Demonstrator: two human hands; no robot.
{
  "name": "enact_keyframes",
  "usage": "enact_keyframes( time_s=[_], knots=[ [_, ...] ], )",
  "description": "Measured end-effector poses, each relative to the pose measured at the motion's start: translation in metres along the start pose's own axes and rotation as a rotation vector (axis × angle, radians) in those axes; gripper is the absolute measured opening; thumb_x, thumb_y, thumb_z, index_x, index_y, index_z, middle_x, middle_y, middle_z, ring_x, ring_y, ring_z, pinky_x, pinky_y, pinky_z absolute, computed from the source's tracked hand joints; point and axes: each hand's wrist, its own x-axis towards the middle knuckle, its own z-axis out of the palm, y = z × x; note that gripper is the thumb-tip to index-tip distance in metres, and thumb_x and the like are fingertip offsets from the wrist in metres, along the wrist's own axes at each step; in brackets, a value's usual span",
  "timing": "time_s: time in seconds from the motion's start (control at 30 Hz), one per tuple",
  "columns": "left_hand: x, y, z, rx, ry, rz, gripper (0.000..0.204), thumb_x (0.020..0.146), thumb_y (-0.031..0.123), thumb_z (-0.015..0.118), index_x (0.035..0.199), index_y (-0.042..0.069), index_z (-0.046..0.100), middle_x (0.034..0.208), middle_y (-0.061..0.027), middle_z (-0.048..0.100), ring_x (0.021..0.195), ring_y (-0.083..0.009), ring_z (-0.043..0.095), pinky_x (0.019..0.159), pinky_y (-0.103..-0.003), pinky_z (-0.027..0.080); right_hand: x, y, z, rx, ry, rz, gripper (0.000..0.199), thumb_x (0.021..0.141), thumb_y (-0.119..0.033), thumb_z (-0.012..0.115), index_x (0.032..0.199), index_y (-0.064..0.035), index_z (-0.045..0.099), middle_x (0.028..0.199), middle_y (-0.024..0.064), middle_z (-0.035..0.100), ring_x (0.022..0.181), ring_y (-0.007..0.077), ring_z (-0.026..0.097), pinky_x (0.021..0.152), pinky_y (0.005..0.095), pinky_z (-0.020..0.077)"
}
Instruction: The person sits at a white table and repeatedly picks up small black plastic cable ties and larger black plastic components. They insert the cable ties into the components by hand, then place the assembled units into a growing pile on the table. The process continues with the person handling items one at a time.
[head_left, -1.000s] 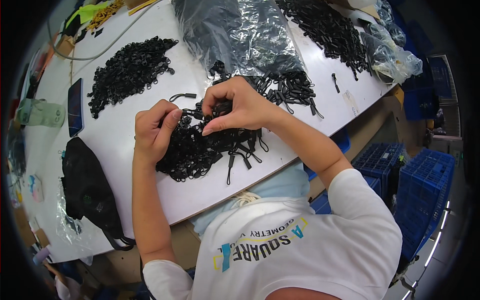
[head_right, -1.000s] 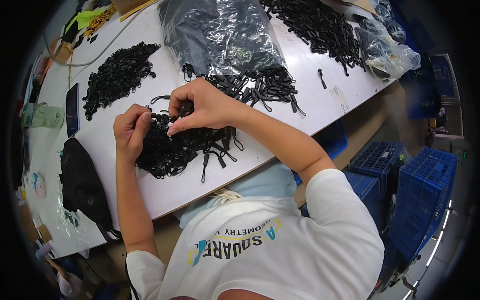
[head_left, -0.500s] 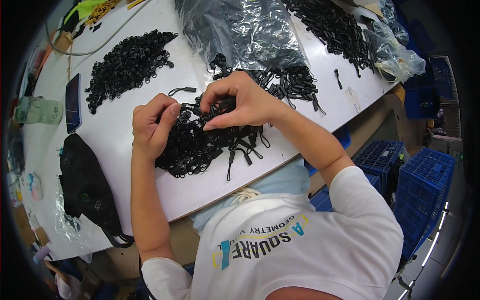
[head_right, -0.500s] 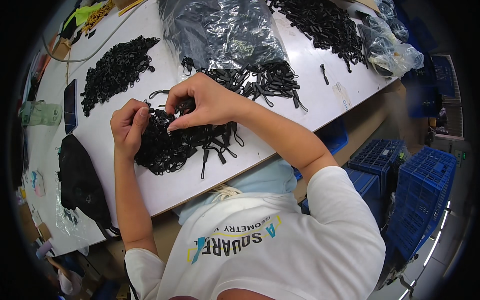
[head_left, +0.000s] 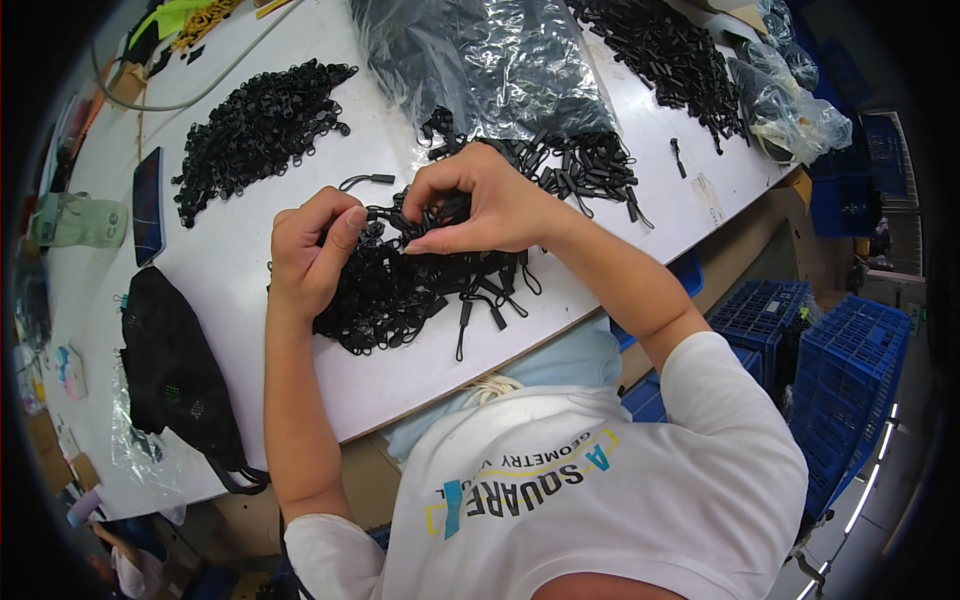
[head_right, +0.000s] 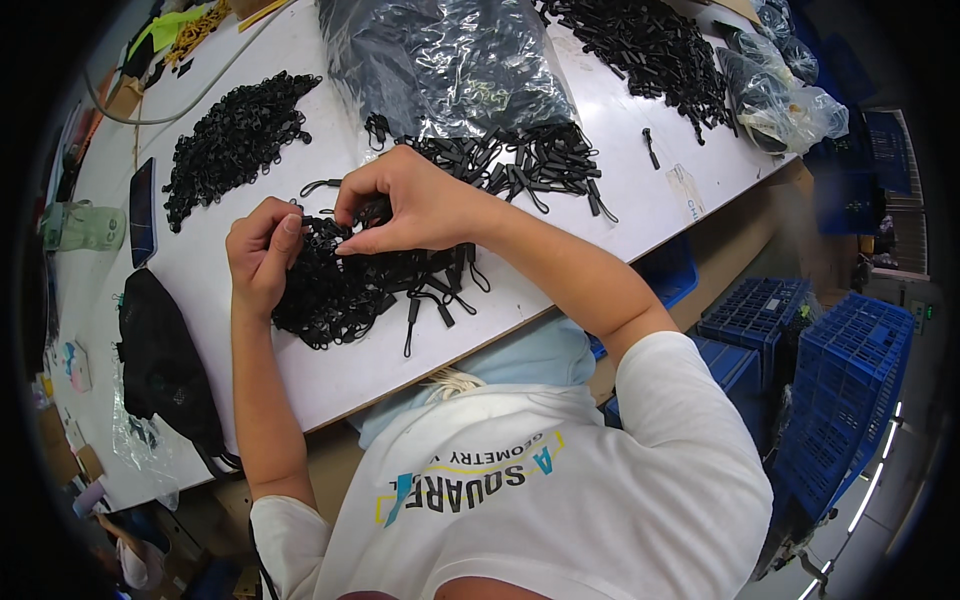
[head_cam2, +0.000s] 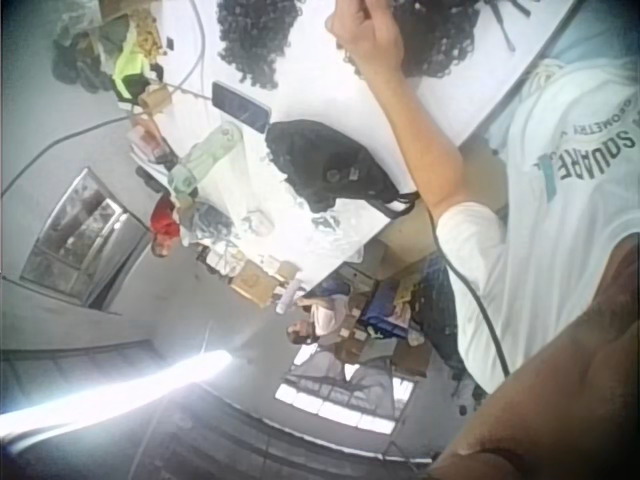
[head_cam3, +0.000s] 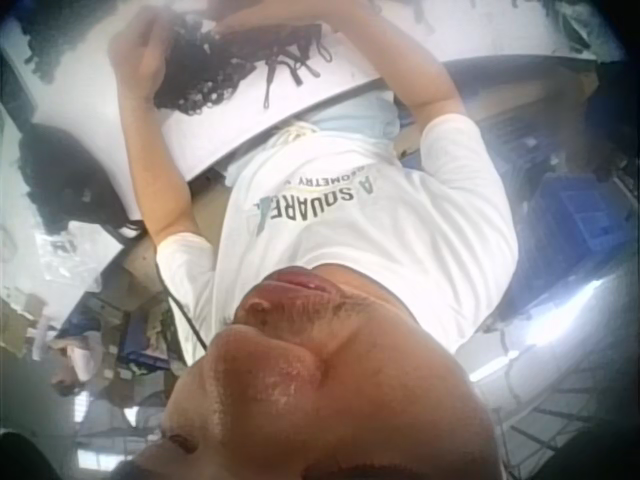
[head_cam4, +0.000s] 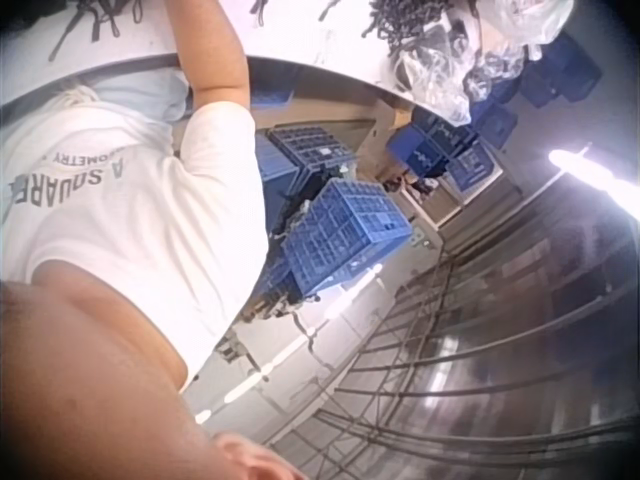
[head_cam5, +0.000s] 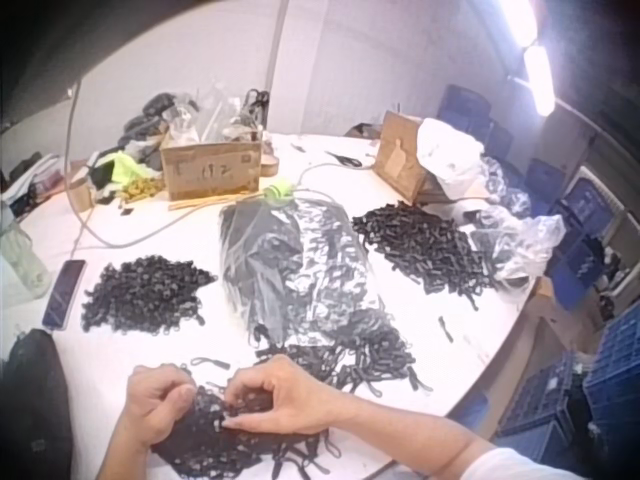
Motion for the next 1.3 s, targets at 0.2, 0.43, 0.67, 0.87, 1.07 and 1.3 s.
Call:
enact_keyframes(
  time_s=[0.2,0.43,0.67,0.87,1.07,1.3],
  knots=[
    [-0.002,0.000,-0.001,-0.019,0.002,-0.035,0.020,0.094,0.016,0.053,0.085,-0.002,0.057,0.054,0.0040,0.043,0.045,-0.0034,0.034,0.042,-0.021,0.023,0.001,0.001,0.002,-0.037,0.008,-0.039,0.023,0.068,-0.015,0.079,0.078,-0.0013,0.064,0.070,0.0030,0.063,0.061,0.0082,0.055,0.058,0.0211,0.0435],
    [0.004,0.019,0.007,0.212,-0.083,-0.102,0.010,0.079,0.007,0.066,0.079,0.000,0.060,0.063,-0.0079,0.061,0.055,-0.0144,0.058,0.055,-0.026,0.043,-0.004,0.008,0.000,-0.077,0.027,-0.088,0.024,0.070,-0.017,0.077,0.079,-0.0009,0.063,0.071,0.0080,0.064,0.063,0.0149,0.062,0.060,0.0253,0.0473],
    [0.002,0.021,0.008,0.167,-0.079,-0.142,0.008,0.075,0.002,0.066,0.078,-0.001,0.059,0.062,-0.0063,0.059,0.056,-0.0123,0.057,0.055,-0.023,0.043,0.000,0.010,0.001,0.007,0.046,-0.185,0.026,0.073,-0.021,0.075,0.079,-0.0004,0.061,0.070,0.0125,0.064,0.062,0.0246,0.063,0.057,0.0299,0.0479],
    [0.005,0.020,0.017,0.228,-0.071,-0.076,0.009,0.075,0.000,0.067,0.080,0.000,0.060,0.058,-0.0027,0.055,0.052,-0.0068,0.049,0.050,-0.021,0.036,-0.004,0.011,-0.001,0.106,0.070,-0.155,0.023,0.077,-0.019,0.070,0.076,0.0023,0.061,0.064,0.0102,0.062,0.056,0.0164,0.058,0.054,0.0279,0.0449],
    [0.003,0.025,0.023,0.346,0.042,0.024,0.011,0.077,0.001,0.067,0.086,-0.002,0.063,0.054,-0.0017,0.052,0.049,-0.0058,0.047,0.047,-0.020,0.034,-0.004,0.008,0.001,0.130,0.104,-0.165,0.025,0.076,-0.019,0.064,0.070,0.0054,0.061,0.058,0.0130,0.059,0.050,0.0175,0.055,0.049,0.0303,0.0419],
    [0.000,0.022,0.023,0.563,0.055,0.250,0.009,0.077,-0.002,0.067,0.085,-0.002,0.066,0.065,-0.0107,0.062,0.049,-0.0167,0.053,0.048,-0.027,0.040,0.001,0.019,0.007,0.244,0.120,-0.184,0.025,0.072,-0.015,0.061,0.059,0.0053,0.055,0.050,0.0092,0.052,0.045,0.0128,0.047,0.044,0.0312,0.0359]
  ],
)
